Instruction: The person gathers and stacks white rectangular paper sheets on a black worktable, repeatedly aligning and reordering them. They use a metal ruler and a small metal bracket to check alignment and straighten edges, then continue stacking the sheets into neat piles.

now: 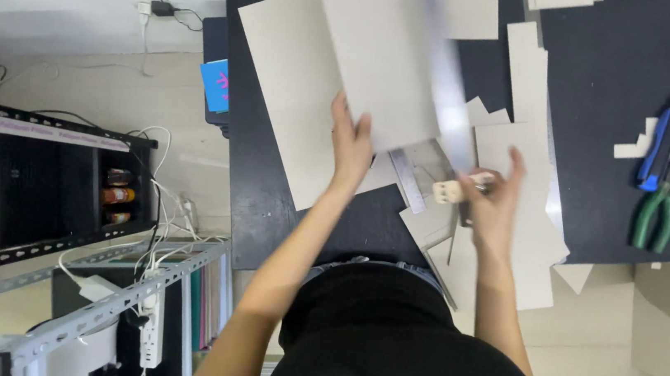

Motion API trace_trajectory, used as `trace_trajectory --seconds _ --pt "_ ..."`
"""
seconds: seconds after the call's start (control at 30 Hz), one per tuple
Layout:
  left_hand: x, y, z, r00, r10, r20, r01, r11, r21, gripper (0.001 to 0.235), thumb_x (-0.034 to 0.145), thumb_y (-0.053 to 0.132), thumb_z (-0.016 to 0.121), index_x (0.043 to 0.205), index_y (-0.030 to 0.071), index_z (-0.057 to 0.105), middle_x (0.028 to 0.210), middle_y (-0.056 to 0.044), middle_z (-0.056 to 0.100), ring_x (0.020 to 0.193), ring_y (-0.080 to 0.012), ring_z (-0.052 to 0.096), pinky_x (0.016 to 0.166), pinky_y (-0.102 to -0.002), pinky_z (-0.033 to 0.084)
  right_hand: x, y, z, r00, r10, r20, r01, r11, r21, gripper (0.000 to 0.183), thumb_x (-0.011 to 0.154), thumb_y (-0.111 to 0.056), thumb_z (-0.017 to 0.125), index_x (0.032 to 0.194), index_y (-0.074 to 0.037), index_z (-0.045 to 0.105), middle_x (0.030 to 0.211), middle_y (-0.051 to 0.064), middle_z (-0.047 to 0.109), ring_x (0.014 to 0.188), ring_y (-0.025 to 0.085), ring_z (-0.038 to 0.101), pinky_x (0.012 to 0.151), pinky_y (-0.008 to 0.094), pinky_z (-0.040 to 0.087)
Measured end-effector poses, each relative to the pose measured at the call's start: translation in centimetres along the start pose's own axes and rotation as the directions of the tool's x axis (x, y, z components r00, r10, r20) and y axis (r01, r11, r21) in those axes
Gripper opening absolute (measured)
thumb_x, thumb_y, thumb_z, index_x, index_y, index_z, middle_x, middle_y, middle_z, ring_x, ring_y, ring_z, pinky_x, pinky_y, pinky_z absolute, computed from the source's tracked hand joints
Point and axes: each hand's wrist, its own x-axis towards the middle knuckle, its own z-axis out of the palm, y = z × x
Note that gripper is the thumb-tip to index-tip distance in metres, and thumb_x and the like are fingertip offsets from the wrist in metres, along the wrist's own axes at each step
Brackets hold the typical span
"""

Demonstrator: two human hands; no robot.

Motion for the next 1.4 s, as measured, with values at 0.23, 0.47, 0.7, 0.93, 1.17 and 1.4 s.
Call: trace_trajectory --seconds 0.23,0.47,0.7,0.93,1.17,1.4 --pt "21.5 -6.8 9.1 0.993 -0.112 -0.045 0.113 0.993 0.021 0.078 0.083 0.022 0.062 0.15 0.002 0.028 0.147 -0.021 0.05 0.133 -0.031 0.053 0.112 -0.034 0.038 0.6 3.0 -13.6 0.912 -0.082 -0.401 -0.088 0.918 -0.387 0.029 0.096 -0.011 0.074 0.124 -0.012 0.067 0.1 0.006 0.066 0.085 0.013 0.062 0.072 0.027 0.053" --pt "18.1 -7.8 -4.1 0.803 -0.218 -0.554 0.528 0.691 0.494 0.075 0.065 0.033 0.092 0.13 0.031 0.053 0.143 -0.003 0.037 0.129 -0.0327 0.044 0.097 -0.057 0.042 0.8 9.3 -25.6 0.852 -0.144 -0.504 -0.189 0.813 -0.551 0.019 0.099 -0.001 0.066 0.115 -0.007 0.074 0.103 0.012 0.07 0.091 0.02 0.068 0.077 0.037 0.056" --pt "4.6 -6.3 -11.2 0.804 -0.29 -0.52 0.546 0.707 0.45 0.083 0.071 0.03 0.079 0.139 0.011 0.036 0.135 -0.011 0.028 0.12 -0.0363 0.034 0.102 -0.057 0.034 5.5 15.7 -28.8 0.845 -0.137 -0.516 -0.147 0.87 -0.471 0.019 0.091 -0.003 0.066 0.106 -0.011 0.075 0.097 0.004 0.072 0.086 0.013 0.068 0.073 0.029 0.056" --pt "4.6 -9.7 -12.3 0.885 -0.24 -0.398 0.367 0.887 0.28 0.053 0.072 0.023 0.074 0.116 0.005 0.051 0.115 -0.016 0.064 0.111 -0.0284 0.059 0.098 -0.036 0.047 5.8 6.7 -9.2 0.859 -0.352 -0.372 0.034 0.764 -0.644 0.032 0.088 -0.003 0.053 0.116 -0.012 0.064 0.113 0.007 0.056 0.098 0.019 0.055 0.074 0.031 0.051" --pt "4.6 -6.6 -13.4 0.963 0.01 -0.27 0.035 0.986 0.161 0.024 0.096 0.008 0.064 0.12 0.009 0.062 0.102 -0.02 0.072 0.096 -0.0247 0.068 0.081 -0.045 0.057 2.8 2.9 7.2 0.975 0.063 0.215 0.114 0.689 -0.716 0.069 0.087 -0.016 0.08 0.146 -0.001 0.045 0.119 0.03 0.061 0.118 0.046 0.059 0.098 0.053 0.05" --pt "17.5 -5.5 -16.5 0.953 0.282 -0.114 -0.266 0.954 0.138 0.033 0.093 -0.004 0.069 0.124 0.003 0.061 0.113 -0.022 0.069 0.107 -0.0212 0.062 0.094 -0.041 0.052 3.0 3.4 4.4 0.999 -0.047 0.022 0.052 0.875 -0.481 0.042 0.089 0.006 0.066 0.13 0.007 0.058 0.114 0.029 0.064 0.11 0.045 0.063 0.089 0.05 0.055"
